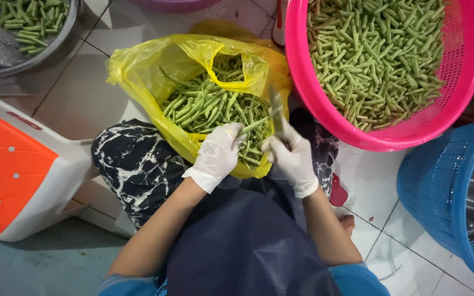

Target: Trimming the ends of green beans using a knife and sorting them into a basket

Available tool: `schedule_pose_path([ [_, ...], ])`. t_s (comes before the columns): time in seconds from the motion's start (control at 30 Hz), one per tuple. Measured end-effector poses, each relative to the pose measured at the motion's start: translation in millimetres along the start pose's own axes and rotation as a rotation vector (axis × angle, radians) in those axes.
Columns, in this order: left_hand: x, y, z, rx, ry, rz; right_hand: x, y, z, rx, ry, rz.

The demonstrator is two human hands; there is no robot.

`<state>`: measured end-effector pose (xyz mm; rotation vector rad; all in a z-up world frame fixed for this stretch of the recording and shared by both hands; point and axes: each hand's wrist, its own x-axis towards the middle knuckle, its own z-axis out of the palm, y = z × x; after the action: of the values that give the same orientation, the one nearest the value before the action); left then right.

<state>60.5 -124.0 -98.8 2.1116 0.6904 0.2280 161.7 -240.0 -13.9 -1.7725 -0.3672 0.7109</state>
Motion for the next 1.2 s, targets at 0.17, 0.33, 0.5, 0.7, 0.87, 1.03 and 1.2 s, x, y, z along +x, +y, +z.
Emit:
schedule_pose_path([
  [0.17, 2.5, 25.1, -40.5, 0.152, -0.080, 0.174, -9.0, -19.2, 6.1, -0.275, -0.071, -0.111],
  [0.33, -6.7, 19.7, -33.6, 0.172, 0.159, 0.355, 1.1, -9.6, 13.9, -0.405, -0.067, 0.178],
  [0.5, -13.2, 28.4, -40.5, 0.332, 0.215, 0.426, 9.9, 55.5, 12.9, -0.207, -0.045, 0.166],
  [0.7, -9.0, 22.4, -36.1, 0.351, 0.291, 0.516, 1.9, 37.0, 22.6, 0.103, -0.062, 0.207],
  [0.87, -7.4, 37.0, -50.4, 0.071, 0.274, 0.364, 2.5, 38.7, 26.1, 0.167, -0.064, 0.193],
  [1.03, -17.5, 30.1, -44.5, 0.116, 0.311, 0.161, 6.3, 50.8, 24.6, 0.173, -0.055, 0.134],
  [1.2, -17.1, 20.7, -23.5, -0.519, 0.377, 0.129, 0.1, 34.5, 31.1, 0.186, -0.079, 0.160],
])
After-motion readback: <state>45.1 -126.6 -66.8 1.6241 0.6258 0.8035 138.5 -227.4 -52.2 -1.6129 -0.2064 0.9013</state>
